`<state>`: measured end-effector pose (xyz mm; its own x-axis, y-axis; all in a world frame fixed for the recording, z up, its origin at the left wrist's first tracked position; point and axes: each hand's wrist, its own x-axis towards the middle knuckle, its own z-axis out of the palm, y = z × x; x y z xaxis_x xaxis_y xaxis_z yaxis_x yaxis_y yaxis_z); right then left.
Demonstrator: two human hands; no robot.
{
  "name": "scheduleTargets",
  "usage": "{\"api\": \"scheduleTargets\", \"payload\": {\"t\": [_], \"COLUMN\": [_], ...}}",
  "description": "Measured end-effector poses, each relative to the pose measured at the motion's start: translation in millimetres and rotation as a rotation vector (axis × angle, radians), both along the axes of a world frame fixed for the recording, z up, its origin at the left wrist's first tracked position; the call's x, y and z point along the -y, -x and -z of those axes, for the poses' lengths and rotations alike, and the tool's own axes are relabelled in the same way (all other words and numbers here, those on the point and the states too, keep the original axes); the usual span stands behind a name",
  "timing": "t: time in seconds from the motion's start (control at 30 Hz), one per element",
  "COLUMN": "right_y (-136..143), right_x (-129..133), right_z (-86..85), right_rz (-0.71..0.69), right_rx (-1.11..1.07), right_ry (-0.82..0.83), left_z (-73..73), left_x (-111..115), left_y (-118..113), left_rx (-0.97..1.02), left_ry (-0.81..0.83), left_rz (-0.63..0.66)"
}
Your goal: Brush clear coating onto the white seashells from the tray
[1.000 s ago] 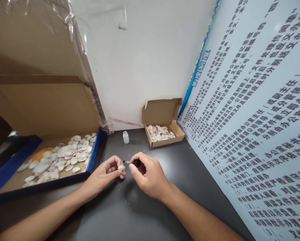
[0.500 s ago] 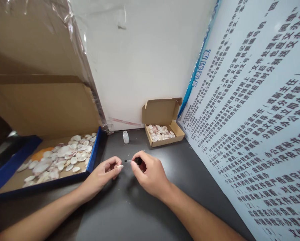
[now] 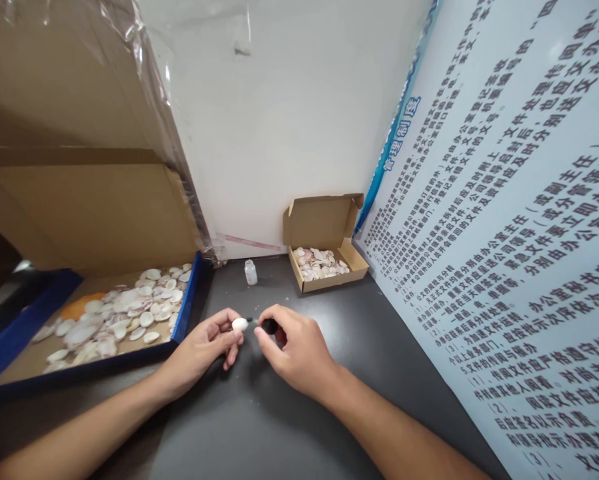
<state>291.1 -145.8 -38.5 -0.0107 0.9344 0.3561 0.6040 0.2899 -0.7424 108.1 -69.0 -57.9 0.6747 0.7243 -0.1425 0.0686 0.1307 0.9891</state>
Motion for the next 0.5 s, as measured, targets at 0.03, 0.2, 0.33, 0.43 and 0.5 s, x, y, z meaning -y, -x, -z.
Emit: {"api": "scheduleTargets", "payload": {"t": [0.03,0.2,0.33,0.43,0.5], "right_y": [0.4,1.5,-0.1,0.1,0.9], "right_x": [0.2,0.6,-0.6,-0.3,0.4], "right_z": [0.2,1.0,-0.2,-0.2,0.4], "right_rz": [0.019,-0.076,0.019,-0.063,-0.054], "right_rx": [-0.002,-0.035,-0.024,-0.038,-0.01], "right_ry": [-0.002,0.004,-0.022,-0.016,-0.013], "left_z": [0.2,0.7,1.1,1.3,0.8], "left_x": [-0.3,-0.9,-1.2,-1.7,-2.0], "left_y": [0.1,0.5,1.1,1.0,0.7], "left_rx": [-0.005,-0.011,-0.017,0.035,0.074], "left_ry": [-0.007,-0.025,-0.014,0.035,0.079], "left_rz": [-0.003,-0.011,-0.025,-0.039,-0.059]}}
